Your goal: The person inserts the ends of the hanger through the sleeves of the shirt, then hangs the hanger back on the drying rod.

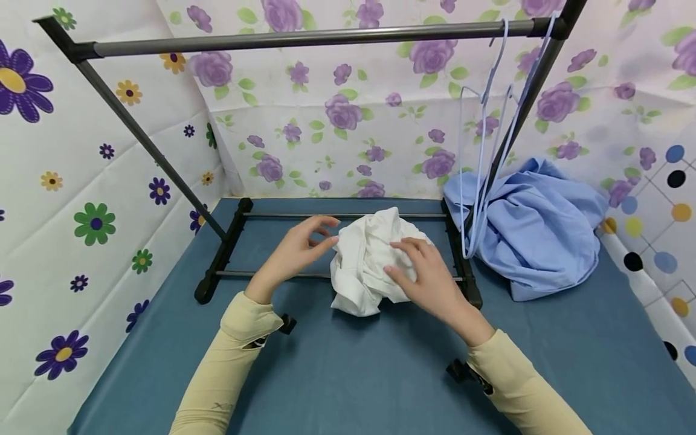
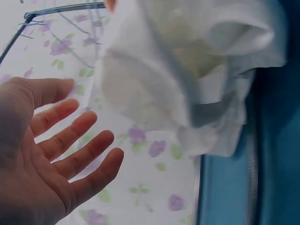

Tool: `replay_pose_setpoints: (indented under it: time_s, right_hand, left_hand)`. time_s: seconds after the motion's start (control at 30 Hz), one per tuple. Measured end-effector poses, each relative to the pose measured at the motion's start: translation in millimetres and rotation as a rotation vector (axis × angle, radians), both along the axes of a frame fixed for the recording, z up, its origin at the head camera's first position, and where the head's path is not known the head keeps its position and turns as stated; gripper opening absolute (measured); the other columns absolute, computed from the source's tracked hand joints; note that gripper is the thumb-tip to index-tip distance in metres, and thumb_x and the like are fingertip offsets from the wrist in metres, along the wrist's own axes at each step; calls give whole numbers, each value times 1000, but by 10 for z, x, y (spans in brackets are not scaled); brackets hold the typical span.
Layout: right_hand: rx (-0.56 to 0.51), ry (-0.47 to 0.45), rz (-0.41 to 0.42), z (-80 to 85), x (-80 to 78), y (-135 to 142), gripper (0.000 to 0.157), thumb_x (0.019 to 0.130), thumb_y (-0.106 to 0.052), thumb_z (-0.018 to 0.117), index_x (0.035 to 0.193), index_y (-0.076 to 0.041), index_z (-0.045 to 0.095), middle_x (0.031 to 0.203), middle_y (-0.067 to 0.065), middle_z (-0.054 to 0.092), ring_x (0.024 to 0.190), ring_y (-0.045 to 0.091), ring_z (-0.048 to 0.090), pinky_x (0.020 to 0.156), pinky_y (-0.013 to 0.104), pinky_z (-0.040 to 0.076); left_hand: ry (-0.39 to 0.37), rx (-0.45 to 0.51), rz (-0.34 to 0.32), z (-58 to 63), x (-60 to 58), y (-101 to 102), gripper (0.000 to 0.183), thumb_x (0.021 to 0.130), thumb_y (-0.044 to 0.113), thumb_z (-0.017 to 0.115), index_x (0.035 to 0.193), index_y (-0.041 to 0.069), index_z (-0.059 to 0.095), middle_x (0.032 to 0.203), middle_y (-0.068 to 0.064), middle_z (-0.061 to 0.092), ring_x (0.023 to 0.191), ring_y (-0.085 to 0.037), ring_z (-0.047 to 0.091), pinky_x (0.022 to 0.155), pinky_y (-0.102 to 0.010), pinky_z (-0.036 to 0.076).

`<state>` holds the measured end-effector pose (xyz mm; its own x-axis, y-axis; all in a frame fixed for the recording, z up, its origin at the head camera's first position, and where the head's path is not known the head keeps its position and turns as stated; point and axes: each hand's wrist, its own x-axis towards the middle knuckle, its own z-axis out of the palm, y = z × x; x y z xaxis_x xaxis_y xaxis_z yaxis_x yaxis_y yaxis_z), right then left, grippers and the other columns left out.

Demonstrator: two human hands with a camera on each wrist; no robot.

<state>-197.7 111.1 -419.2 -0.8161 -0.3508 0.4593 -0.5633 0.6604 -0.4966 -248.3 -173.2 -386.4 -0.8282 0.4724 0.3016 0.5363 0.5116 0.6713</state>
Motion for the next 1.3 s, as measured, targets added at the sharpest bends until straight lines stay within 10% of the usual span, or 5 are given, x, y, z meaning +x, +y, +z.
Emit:
replay_pose_setpoints:
  time_s: [0.27,0.63,1.07,1.3]
  right_hand:
    - [202,-121,52,-213,80,-56,68,81,-45,70,139,-26,41,147,7,26,128,33,29,90,60,33]
    - [170,-73,-20,-492,-37,-250,60,79,-32,74,131,-26,44,142,7,29,119,31,33,79,48,30]
    - [4,-84,-11,-568,-46,-194,49,78,-26,76,120,-30,54,138,3,35,116,30,33,78,48,25]
    - [-179,-71,78,-528,-73,-112,21,79,-18,76,88,-27,60,109,-4,47,104,19,40,83,42,29]
  left_hand:
    - [-106,-14,-91,-351,-37,191,46,95,40,51,136,20,43,131,2,45,101,-16,50,72,-34,47]
    - [-67,30,70,-722,7,383,37,96,33,51,130,19,45,117,-2,44,68,-14,46,61,-31,43]
    - [-110,44,60,-735,39,434,41,95,34,53,129,15,41,125,-10,41,115,-22,42,85,-39,44]
    - [-207,44,39,-633,2,332,30,91,38,59,102,16,42,91,-4,45,66,-18,41,57,-33,36]
